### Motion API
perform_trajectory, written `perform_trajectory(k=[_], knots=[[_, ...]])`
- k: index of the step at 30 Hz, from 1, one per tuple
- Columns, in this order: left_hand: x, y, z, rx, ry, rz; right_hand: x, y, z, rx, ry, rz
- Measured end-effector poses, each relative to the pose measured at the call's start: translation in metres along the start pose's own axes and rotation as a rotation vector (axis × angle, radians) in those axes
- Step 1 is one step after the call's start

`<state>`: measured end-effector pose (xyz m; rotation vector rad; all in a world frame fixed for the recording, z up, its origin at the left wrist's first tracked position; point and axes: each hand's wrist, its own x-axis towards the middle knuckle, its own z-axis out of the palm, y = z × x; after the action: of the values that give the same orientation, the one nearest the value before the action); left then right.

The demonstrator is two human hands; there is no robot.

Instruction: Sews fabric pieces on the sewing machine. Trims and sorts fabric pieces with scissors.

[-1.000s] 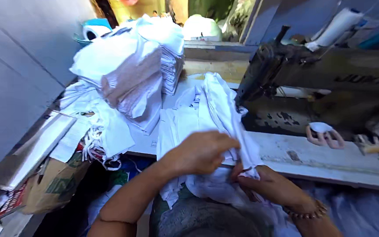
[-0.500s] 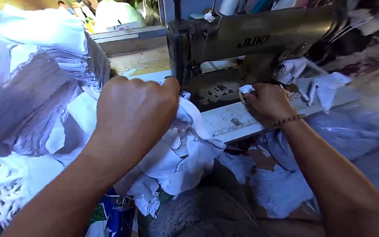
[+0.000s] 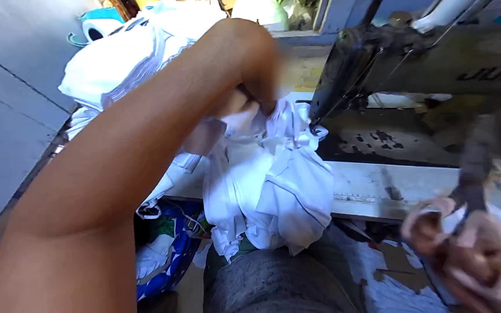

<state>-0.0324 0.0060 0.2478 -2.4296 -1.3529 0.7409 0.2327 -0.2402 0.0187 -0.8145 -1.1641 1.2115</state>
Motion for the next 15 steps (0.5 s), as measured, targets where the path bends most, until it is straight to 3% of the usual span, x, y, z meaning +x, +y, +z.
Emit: perform_trajectory(k=[3, 6, 9, 15], knots=[[0.009, 0.014, -0.005, -0.001, 0.031, -0.007, 0.002, 0.044, 0.072, 0.171, -0.176, 0.04], [0.011, 0.032, -0.015, -0.004, 0.071, 0.012, 0.02, 0.058, 0.112, 0.328, -0.274, 0.09], [0.0, 0.042, -0.021, -0.007, 0.103, 0.049, 0.051, 0.066, 0.126, 0.445, -0.314, 0.029], [-0.037, 0.045, -0.011, -0.042, 0.125, 0.065, 0.083, 0.085, 0.132, 0.602, -0.183, -0.056]])
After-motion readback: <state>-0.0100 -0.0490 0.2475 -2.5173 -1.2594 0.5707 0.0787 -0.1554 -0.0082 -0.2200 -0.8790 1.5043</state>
